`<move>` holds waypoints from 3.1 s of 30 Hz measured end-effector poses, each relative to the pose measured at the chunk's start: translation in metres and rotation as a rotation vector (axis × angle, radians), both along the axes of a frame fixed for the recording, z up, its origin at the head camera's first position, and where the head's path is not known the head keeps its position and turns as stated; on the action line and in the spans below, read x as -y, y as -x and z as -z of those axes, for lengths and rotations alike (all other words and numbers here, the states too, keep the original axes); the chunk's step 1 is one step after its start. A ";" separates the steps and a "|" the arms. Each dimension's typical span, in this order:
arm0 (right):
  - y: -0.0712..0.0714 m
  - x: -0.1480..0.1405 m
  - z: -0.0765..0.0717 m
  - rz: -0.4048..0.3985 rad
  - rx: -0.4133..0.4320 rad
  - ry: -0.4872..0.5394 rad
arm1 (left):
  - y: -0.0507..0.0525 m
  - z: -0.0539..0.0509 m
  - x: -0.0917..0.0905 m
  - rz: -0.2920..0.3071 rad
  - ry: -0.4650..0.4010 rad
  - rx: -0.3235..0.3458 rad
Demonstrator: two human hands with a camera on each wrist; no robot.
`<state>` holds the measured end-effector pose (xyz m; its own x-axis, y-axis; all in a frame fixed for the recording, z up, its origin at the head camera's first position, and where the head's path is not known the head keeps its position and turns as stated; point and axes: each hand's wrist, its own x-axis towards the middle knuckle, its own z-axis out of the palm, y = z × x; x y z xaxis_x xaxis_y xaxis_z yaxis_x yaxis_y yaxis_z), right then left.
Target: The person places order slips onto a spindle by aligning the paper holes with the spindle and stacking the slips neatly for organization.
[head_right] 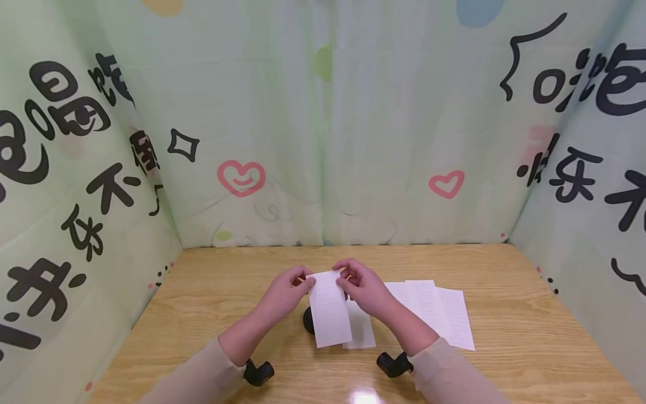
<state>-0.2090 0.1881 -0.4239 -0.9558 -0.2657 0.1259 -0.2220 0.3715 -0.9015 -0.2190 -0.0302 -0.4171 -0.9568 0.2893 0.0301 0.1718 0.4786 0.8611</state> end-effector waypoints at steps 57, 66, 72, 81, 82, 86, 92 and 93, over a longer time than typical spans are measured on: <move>0.005 0.002 0.030 -0.011 0.107 -0.090 | 0.002 0.031 0.007 -0.019 0.067 0.056; 0.006 0.004 0.036 0.009 0.128 -0.146 | 0.002 0.036 0.007 -0.004 0.120 0.085; 0.008 0.005 0.042 0.011 0.134 -0.195 | 0.004 0.040 0.008 0.016 0.150 0.081; 0.006 0.007 0.046 0.011 0.140 -0.282 | 0.004 0.044 0.006 0.035 0.204 0.078; 0.006 0.007 0.046 0.011 0.143 -0.290 | 0.004 0.045 0.006 0.037 0.208 0.083; 0.006 0.008 0.047 0.004 0.143 -0.309 | 0.005 0.048 0.006 0.046 0.226 0.098; 0.006 0.009 0.050 -0.018 0.113 -0.349 | 0.009 0.050 0.005 0.071 0.259 0.105; 0.007 0.010 0.051 -0.018 0.111 -0.360 | 0.009 0.051 0.005 0.073 0.268 0.106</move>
<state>-0.2157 0.1785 -0.4748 -0.9531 -0.2910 -0.0828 -0.1396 0.6657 -0.7331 -0.2283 -0.0354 -0.4677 -0.9268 0.3420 -0.1553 0.1305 0.6810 0.7205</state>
